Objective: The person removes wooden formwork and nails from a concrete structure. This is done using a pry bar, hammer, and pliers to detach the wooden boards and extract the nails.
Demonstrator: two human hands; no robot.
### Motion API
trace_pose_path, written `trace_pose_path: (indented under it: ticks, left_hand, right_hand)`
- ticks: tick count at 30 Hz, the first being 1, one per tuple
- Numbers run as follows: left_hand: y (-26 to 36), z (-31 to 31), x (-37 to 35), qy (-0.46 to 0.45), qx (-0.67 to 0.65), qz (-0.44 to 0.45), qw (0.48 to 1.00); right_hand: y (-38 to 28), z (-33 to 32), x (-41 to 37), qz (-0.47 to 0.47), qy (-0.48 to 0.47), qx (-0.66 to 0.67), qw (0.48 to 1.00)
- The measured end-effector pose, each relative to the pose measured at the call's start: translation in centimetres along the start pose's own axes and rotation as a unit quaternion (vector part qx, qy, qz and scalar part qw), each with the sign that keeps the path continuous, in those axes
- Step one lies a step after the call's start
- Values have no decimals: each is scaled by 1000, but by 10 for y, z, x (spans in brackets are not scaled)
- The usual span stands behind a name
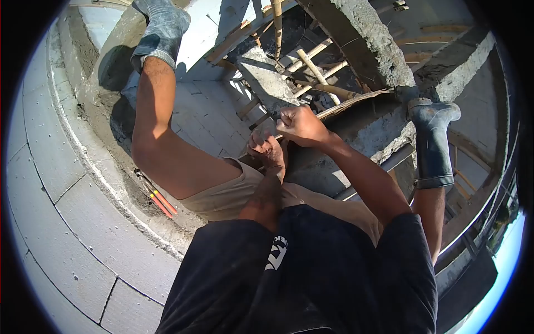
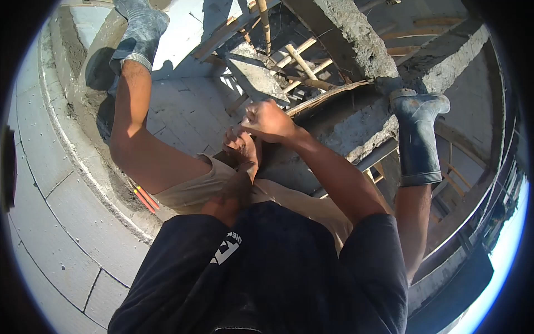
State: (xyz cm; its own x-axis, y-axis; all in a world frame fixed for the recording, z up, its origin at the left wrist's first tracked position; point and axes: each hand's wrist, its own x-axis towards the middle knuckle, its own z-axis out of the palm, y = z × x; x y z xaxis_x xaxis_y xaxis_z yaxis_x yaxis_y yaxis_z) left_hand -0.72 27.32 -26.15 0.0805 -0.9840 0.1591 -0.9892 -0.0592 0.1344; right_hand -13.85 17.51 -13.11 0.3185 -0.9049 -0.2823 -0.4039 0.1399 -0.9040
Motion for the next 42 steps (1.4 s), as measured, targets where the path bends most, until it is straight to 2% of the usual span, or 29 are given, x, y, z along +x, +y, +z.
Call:
trace_pose_path:
  ticks: [1, 2, 3, 5, 6, 8, 9, 10, 13, 14, 16, 17, 19, 22, 23, 24, 25, 27, 29, 31, 33, 35, 38, 40, 41, 42]
  left_hand:
    - [-8, 10, -1, 27, -3, 22, 999]
    - [-15, 37, -9, -59, -16, -100, 993]
    - [-18, 52, -3, -59, -18, -94, 994]
    - [-27, 62, 4, -96, -32, -98, 990]
    - [-23, 36, 18, -148, -47, -34, 987]
    - [-26, 34, 23, -164, -50, -24, 985]
    - [-26, 34, 30, -182, -59, -11, 982]
    - [-28, 32, 36, -245, -64, -31, 967]
    - [-25, 21, 42, -249, -63, -8, 966]
    - [-29, 35, 49, -249, -66, -9, 966]
    - [-47, 68, 56, -351, -138, -88, 922]
    - [-51, 70, 53, -351, -139, -89, 922]
    - [-37, 41, 60, -333, -88, -25, 938]
    - [-42, 56, 58, -392, -91, -131, 906]
    - [-59, 114, 40, -356, -49, -75, 930]
    - [-65, 132, 38, -353, -55, -71, 931]
    - [-75, 141, 34, -388, -79, -92, 914]
    - [-75, 152, 54, -414, -111, -100, 898]
    - [-72, 137, 52, -357, -200, -231, 883]
    - [-38, 71, 85, -442, -141, -170, 869]
    - [-55, 101, 83, -485, -112, -92, 862]
    - [-54, 107, 82, -471, -89, -88, 873]
    - [-56, 154, 93, -487, -85, -91, 865]
    - [-45, 166, 104, -355, -27, -69, 932]
    - [-41, 166, 91, -368, -20, -75, 927]
    - [-28, 161, 81, -353, -97, -109, 924]
  right_hand:
    - [15, -9, 29, -26, 10, 15, 1000]
    - [25, -8, 49, -39, 4, -4, 999]
    - [32, -5, 63, -16, -8, -49, 999]
    - [40, -6, 89, 5, -26, -28, 999]
    - [45, -7, 99, 44, -38, -35, 998]
    - [43, -2, 107, 96, -50, -37, 993]
    - [46, -1, 111, 91, -46, -36, 994]
    - [50, 4, 110, 69, -29, -22, 997]
    - [55, 5, 116, 42, -1, -14, 999]
    - [57, 4, 116, 44, 6, -25, 999]
    - [46, 0, 102, 48, 0, -33, 998]
    - [32, -6, 91, 46, -8, -11, 999]
    - [2, -17, 71, 21, -3, -5, 1000]
    - [-45, -41, 42, -9, 32, 40, 999]
    - [-50, -44, 35, -45, 63, 37, 996]
    - [-59, -52, 28, -22, 65, 47, 997]
    - [-67, -56, 19, 5, 65, 63, 996]
    - [-67, -62, 8, -22, 108, 54, 992]
    - [-68, -67, -9, -34, 143, 48, 988]
    - [-74, -81, -19, -2, 176, 31, 984]
    - [-70, -97, -32, 1, 188, 33, 982]
    - [-67, -112, -45, 56, 230, 73, 969]
    - [-71, -134, -56, 42, 298, 91, 949]
    - [-67, -146, -67, 46, 312, 63, 947]
    - [-64, -150, -71, 48, 307, 54, 949]
    - [-60, -150, -72, 62, 337, 126, 931]
